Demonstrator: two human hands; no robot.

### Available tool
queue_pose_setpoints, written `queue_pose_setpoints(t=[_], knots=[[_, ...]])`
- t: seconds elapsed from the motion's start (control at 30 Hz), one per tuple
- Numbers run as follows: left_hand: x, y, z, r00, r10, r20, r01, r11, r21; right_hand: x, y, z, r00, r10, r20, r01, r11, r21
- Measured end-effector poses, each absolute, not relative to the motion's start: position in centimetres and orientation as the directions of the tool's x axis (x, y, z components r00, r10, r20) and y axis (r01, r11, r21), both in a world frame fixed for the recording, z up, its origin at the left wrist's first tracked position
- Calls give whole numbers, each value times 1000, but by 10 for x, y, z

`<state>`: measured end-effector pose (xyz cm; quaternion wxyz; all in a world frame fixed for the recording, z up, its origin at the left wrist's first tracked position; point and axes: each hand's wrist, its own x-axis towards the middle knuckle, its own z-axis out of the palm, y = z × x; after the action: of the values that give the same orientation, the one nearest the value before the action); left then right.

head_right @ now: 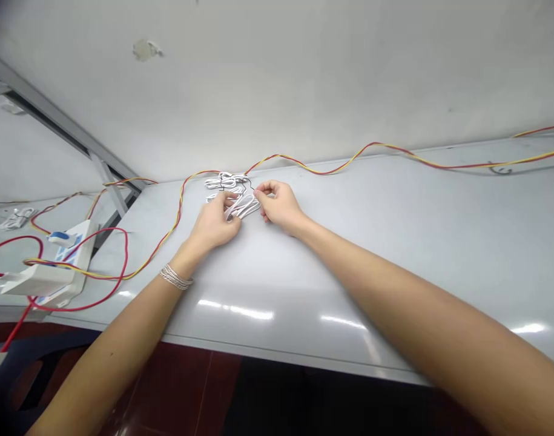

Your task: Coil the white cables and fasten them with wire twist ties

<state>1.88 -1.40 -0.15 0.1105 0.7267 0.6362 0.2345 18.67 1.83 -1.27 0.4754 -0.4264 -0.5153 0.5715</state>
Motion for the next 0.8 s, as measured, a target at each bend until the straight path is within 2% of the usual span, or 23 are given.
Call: queue_pose_setpoints(t=[0.13, 0.33, 0.5, 0.67, 0.8], knots=[[16, -16, 0, 112, 980, 162, 863, -177, 473, 186, 18, -13, -177, 984, -3, -91, -19, -996], [17, -20, -3, 322, 938, 131, 866, -347, 359, 187, 20, -15, -185, 983, 3, -104, -17, -994], [20, -22, -1, 396, 905, 152, 868, -423, 259, 187, 19, -15, -181, 983, 4, -101, -14, -995], [14, -17, 4, 337, 932, 132, 900, -360, 248, 186, 19, -13, -179, 984, 11, -91, -6, -996], [5, -15, 6, 190, 972, 139, 916, -226, 331, 186, 18, -13, -165, 986, 9, -98, -7, -995]])
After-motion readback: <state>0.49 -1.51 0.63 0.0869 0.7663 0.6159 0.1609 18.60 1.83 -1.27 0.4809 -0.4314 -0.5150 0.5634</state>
